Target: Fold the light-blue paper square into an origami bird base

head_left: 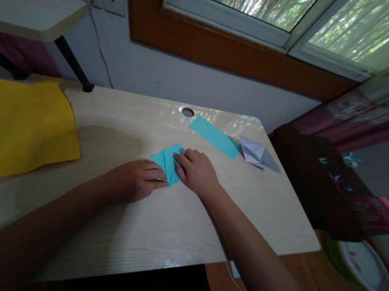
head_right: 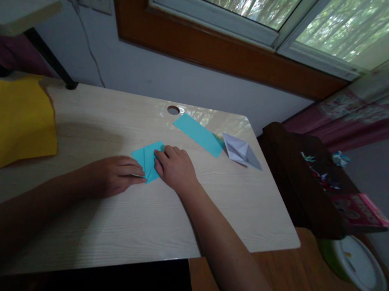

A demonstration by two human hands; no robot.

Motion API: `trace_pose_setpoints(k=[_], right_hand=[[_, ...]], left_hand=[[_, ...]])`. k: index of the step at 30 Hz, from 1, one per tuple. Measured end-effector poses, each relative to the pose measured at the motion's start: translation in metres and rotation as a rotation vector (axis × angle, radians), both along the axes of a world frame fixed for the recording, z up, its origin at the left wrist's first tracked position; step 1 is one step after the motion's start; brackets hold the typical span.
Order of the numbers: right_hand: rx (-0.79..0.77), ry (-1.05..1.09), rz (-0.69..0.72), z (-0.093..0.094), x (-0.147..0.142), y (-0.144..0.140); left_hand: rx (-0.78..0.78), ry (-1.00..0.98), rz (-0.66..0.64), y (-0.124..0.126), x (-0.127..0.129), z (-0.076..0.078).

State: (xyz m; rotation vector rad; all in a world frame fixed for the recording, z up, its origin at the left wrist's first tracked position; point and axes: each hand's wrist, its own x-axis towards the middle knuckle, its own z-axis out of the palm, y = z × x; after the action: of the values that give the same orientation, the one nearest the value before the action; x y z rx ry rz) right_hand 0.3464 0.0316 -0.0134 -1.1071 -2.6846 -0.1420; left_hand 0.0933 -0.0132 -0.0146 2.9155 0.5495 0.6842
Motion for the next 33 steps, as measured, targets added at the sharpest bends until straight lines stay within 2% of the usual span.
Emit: trace_pose_setpoints(k=[13,21,33], right_hand=[[-0.046,0.055,-0.022,-0.003,0.002,0.002],[-0.078,0.125,-0.023,-0.005,0.003,0.004],[-0.182,0.249,-0.037,-0.005,0.005,0.006]], left_hand=[[0.039,0.054,0.026,-0.001,0.000,-0.002],[0.050,0.050,0.086,-0.004,0.003,0.001],[0.061,0.064,0.096,-0.003,0.003,-0.010]])
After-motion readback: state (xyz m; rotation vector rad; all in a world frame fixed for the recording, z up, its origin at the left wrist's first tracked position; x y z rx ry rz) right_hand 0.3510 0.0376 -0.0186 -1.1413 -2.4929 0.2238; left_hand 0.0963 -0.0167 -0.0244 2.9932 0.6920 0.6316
